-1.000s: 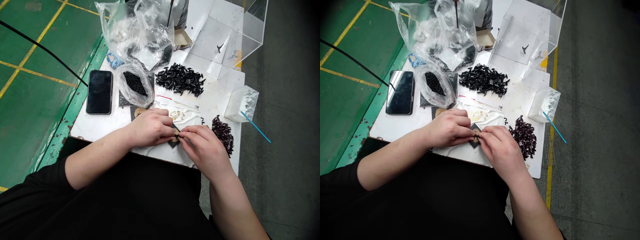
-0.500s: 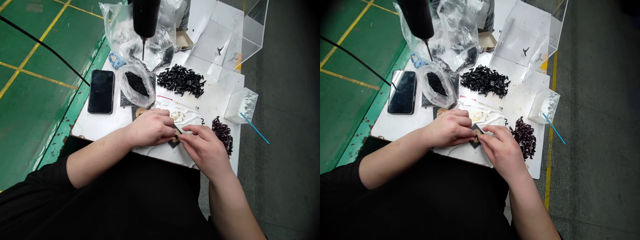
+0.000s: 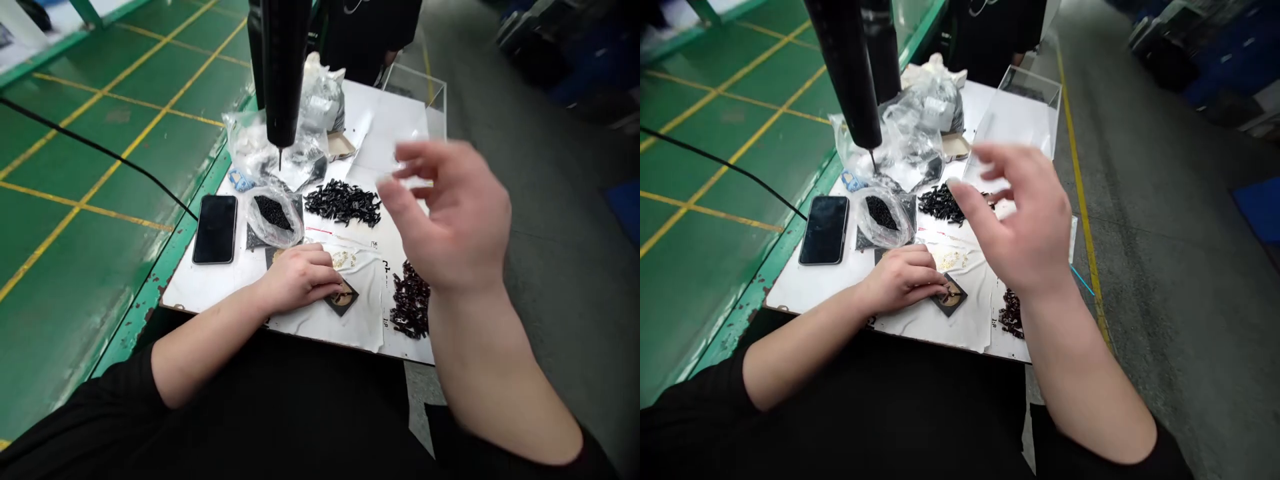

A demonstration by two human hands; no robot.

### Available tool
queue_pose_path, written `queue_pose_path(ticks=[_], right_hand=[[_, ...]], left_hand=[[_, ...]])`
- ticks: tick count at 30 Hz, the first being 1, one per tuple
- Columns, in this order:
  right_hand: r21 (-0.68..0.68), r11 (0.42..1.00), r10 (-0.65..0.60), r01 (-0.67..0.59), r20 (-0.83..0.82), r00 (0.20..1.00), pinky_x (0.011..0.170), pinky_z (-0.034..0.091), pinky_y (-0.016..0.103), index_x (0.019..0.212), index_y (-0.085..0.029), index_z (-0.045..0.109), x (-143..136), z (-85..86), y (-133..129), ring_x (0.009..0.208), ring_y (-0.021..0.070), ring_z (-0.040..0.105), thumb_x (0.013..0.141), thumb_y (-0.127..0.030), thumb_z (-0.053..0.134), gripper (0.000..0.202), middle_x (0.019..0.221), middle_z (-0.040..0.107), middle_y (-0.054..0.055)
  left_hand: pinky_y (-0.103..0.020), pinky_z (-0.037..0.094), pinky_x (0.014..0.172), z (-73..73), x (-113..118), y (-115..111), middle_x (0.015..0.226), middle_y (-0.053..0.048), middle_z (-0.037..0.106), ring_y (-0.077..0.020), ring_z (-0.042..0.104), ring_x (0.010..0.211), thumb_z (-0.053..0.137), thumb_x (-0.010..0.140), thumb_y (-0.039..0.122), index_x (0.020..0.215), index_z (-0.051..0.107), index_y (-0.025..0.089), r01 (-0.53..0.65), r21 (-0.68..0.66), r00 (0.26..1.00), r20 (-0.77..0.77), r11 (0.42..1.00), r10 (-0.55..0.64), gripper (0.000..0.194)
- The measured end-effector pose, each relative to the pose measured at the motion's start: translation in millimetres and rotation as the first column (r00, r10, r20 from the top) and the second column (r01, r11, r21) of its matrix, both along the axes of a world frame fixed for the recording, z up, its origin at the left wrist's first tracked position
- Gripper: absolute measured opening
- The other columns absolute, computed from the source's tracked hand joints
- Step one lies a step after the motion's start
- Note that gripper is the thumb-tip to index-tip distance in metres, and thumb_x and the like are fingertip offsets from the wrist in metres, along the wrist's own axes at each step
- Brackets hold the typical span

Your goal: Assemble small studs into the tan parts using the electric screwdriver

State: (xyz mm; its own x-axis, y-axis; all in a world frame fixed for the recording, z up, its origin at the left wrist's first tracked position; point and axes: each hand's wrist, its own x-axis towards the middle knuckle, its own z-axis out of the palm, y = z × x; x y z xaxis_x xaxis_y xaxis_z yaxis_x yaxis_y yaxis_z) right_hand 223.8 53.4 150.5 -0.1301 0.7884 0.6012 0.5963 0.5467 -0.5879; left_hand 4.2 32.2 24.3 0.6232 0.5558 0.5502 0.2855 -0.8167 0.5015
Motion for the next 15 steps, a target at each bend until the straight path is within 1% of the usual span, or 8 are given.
queue_pose_path(ticks=[2,4,5,7,8,10,11,15], right_hand=[[0.034,0.999,0.006,-0.001,-0.153,0.988,0.106,0.064,0.037,0.152,-0.033,0.062,-20.0,26.1,31.7,0.142,0.0248,0.065,0.100,-0.058,0.080,0.060,0.161,0.062,0.007],[0.127,0.991,0.077,-0.045,-0.259,0.963,0.130,0.048,0.034,0.159,-0.023,0.050,-39.5,51.9,62.8,0.161,0.0222,0.048,0.098,-0.050,0.082,0.074,0.177,0.046,0.006],[0.134,0.986,0.139,-0.102,-0.306,0.942,0.135,0.040,0.032,0.158,-0.020,0.048,-48.5,63.5,76.4,0.162,0.0210,0.047,0.098,-0.046,0.081,0.073,0.178,0.044,0.005],[0.036,0.938,0.334,-0.343,-0.350,0.875,0.127,0.049,0.031,0.150,-0.027,0.053,-64.5,81.2,97.6,0.160,0.0205,0.050,0.101,-0.051,0.076,0.059,0.170,0.056,-0.002],[-0.026,0.885,0.421,-0.465,-0.380,0.823,0.123,0.054,0.032,0.146,-0.028,0.056,-71.5,86.7,104.7,0.157,0.0208,0.055,0.102,-0.052,0.073,0.053,0.164,0.062,-0.004],[-0.110,0.777,0.525,-0.620,-0.429,0.735,0.113,0.061,0.031,0.134,-0.028,0.062,-83.1,91.0,111.8,0.146,0.0205,0.064,0.103,-0.045,0.072,0.037,0.148,0.072,-0.005],[-0.124,0.746,0.543,-0.654,-0.454,0.706,0.111,0.062,0.030,0.129,-0.025,0.063,-87.3,90.3,112.0,0.139,0.0190,0.068,0.103,-0.041,0.073,0.031,0.140,0.076,-0.004],[-0.123,0.682,0.536,-0.721,-0.586,0.607,0.106,0.062,0.022,0.113,-0.027,0.065,-91.1,79.8,91.9,0.120,0.0101,0.072,0.104,-0.027,0.072,0.012,0.116,0.077,-0.008]], left_hand=[[-0.030,0.051,0.075,0.5,-0.8,-0.2,0.086,-0.005,0.075,-0.0170,0.065,0.081,0.075,0.108,0.041,0.099,0.083,0.019,-0.038,-0.028,0.997,0.059,0.999,0.039,0.025],[-0.029,0.053,0.076,0.8,-2.2,0.0,0.087,-0.005,0.075,-0.0169,0.067,0.082,0.078,0.106,0.040,0.097,0.081,0.019,-0.052,-0.067,0.994,0.088,0.996,0.058,0.023],[-0.029,0.053,0.076,0.9,-2.9,0.2,0.086,-0.005,0.075,-0.0168,0.067,0.082,0.079,0.105,0.040,0.096,0.080,0.018,-0.058,-0.084,0.993,0.094,0.995,0.066,0.024],[-0.028,0.054,0.074,0.9,-4.2,0.7,0.085,-0.005,0.072,-0.0164,0.067,0.080,0.082,0.103,0.040,0.092,0.078,0.018,-0.073,-0.108,0.992,0.098,0.991,0.084,0.025],[-0.028,0.054,0.074,0.9,-4.6,1.0,0.085,-0.005,0.072,-0.0162,0.068,0.080,0.083,0.102,0.040,0.091,0.078,0.018,-0.080,-0.116,0.991,0.097,0.990,0.092,0.026],[-0.027,0.055,0.074,1.2,-4.8,1.2,0.087,-0.005,0.072,-0.0162,0.068,0.080,0.084,0.101,0.039,0.092,0.078,0.017,-0.086,-0.134,0.990,0.096,0.987,0.100,0.024],[-0.028,0.056,0.074,1.4,-4.6,1.2,0.088,-0.005,0.072,-0.0164,0.069,0.081,0.085,0.101,0.037,0.092,0.079,0.017,-0.085,-0.145,0.990,0.098,0.986,0.100,0.023],[-0.029,0.058,0.078,4.1,-3.3,-0.1,0.091,-0.007,0.076,-0.0174,0.072,0.085,0.085,0.101,0.033,0.096,0.080,0.017,-0.077,-0.193,0.986,0.131,0.978,0.103,0.018]])
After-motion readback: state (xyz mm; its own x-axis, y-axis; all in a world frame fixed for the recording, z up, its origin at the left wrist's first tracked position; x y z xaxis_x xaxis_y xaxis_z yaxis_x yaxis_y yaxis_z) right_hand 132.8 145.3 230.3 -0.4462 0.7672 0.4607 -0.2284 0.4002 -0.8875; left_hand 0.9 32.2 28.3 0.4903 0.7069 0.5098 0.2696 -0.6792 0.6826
